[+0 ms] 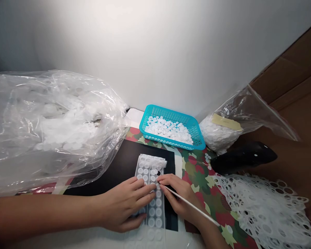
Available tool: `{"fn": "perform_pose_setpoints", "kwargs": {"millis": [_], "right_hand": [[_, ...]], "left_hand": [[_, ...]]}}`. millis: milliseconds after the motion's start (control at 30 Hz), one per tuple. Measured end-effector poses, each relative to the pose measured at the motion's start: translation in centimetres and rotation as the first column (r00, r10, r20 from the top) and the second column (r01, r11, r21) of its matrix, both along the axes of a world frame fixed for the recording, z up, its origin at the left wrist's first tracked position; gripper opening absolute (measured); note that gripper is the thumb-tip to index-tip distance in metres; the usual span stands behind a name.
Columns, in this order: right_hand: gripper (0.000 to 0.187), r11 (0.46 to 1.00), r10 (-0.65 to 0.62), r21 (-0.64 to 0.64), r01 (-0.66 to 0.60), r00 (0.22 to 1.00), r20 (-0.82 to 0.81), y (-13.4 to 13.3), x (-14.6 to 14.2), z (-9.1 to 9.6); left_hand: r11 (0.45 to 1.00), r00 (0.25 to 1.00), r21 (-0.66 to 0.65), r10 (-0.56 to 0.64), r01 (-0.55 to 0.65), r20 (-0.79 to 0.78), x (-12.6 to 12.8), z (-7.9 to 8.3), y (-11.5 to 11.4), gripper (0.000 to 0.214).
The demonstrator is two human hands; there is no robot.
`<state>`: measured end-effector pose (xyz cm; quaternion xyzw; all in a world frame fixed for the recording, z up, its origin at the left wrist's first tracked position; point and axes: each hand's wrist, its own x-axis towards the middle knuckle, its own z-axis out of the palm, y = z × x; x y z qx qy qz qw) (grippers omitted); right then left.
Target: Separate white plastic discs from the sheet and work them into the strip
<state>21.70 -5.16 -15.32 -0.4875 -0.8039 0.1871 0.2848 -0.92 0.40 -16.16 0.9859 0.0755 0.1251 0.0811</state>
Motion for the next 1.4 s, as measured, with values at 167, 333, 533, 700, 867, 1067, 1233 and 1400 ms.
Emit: {"fn": "perform_pose_setpoints", "kwargs": {"millis": [167, 333, 533, 700, 867, 1067, 1233, 1400], "right_hand": [[0.016, 1.000, -0.024, 0.006, 0.024, 1.000, 0.001, -0.01, -0.04, -0.10], [0.015, 0.999, -0.045, -0.023, 0.045, 0.999, -0.004, 0.00, -0.12, 0.05], [0.015, 0.998, -0.050, -0.035, 0.050, 0.999, -0.013, 0.01, -0.05, -0.03], [0.015, 0.998, -0.058, -0.016, 0.057, 0.998, -0.019, 0.18, -0.12, -0.20], [0.013, 0.999, -0.047, -0.006, 0.047, 0.999, -0.021, 0.21, -0.17, -0.17], [0.012, 0.999, -0.048, -0.014, 0.048, 0.998, -0.027, 0.13, -0.13, -0.25], [0.013, 0.999, -0.046, -0.021, 0.046, 0.999, -0.019, 0.14, -0.12, -0.25], [0.011, 0.999, -0.043, -0.011, 0.042, 0.999, -0.027, 0.19, -0.20, -0.11]], "left_hand": [[1.000, 1.000, 0.002, -0.002, 0.002, -0.003, 0.02, 0.04, 0.06, 0.043], [1.000, 1.000, -0.001, 0.000, 0.000, 0.000, 0.00, 0.09, 0.11, 0.045], [1.000, 1.000, -0.004, -0.001, 0.001, 0.005, -0.05, 0.03, 0.02, 0.046], [1.000, 1.000, 0.001, -0.001, 0.001, 0.009, 0.03, 0.05, -0.01, 0.046], [1.000, 1.000, -0.001, -0.002, 0.002, 0.009, 0.08, 0.01, -0.02, 0.045], [1.000, 1.000, 0.000, -0.003, 0.003, 0.011, 0.11, 0.00, 0.00, 0.045], [1.000, 1.000, 0.003, -0.005, 0.005, 0.017, 0.10, -0.09, -0.02, 0.045], [1.000, 1.000, 0.009, -0.004, 0.004, 0.013, 0.06, -0.06, 0.00, 0.045]]}}
